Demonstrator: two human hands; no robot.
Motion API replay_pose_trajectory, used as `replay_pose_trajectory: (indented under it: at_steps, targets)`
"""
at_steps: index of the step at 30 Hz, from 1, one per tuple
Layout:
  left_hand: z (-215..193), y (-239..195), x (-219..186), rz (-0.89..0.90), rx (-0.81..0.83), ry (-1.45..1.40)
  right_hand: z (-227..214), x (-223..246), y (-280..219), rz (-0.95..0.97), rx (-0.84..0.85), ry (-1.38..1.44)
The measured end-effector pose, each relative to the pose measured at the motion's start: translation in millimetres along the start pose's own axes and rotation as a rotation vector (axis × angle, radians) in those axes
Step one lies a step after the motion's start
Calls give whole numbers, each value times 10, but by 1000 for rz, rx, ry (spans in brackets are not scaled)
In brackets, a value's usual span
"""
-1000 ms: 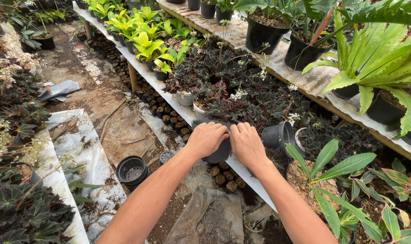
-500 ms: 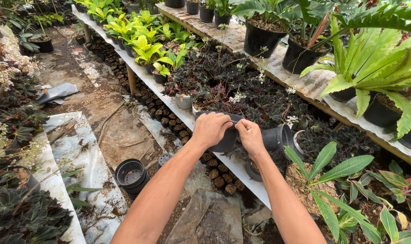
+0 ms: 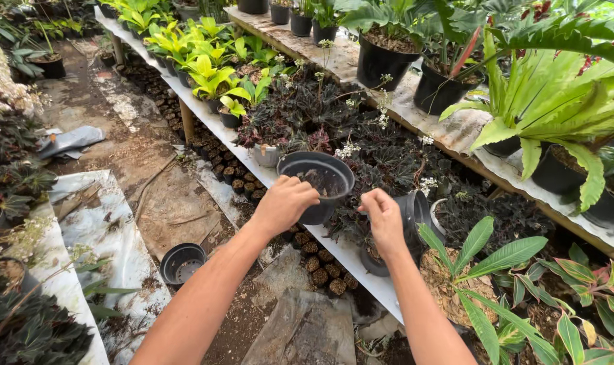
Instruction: The person picks up, stacks, and moves plastic gardening pots within a greenhouse area, occasionally placing them near potted plants on shelves.
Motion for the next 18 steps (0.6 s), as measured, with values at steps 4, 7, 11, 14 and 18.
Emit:
replay_pose_trajectory:
  at_steps: [4,7,11,14,18]
  targets:
    - [-109,-167,-336,222,-41,3,-391,299,190,-100,-195,-504]
    - [-154,-246,-439,278,-52,-37,-483,644,338,-285,-175,-1032]
    - [-25,-340,-499,315,60,2,-178,876,168,-395,-71,-1380]
    - [74,-373,-620,394,88,56,181,1178,-44,-484,-136,-1205]
    - [115,-411,-670,454,165,23,664,1375,-125,-611,23,-1034]
Point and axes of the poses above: each hand's wrist, its own y-axis towards the middle knuckle, its own z-axis out of the palm, x = y × z, the point moved 9 cm from there along y, towards the middle knuckle, and after that the axes turned 2 degrees about y, right-handed, at the moved point
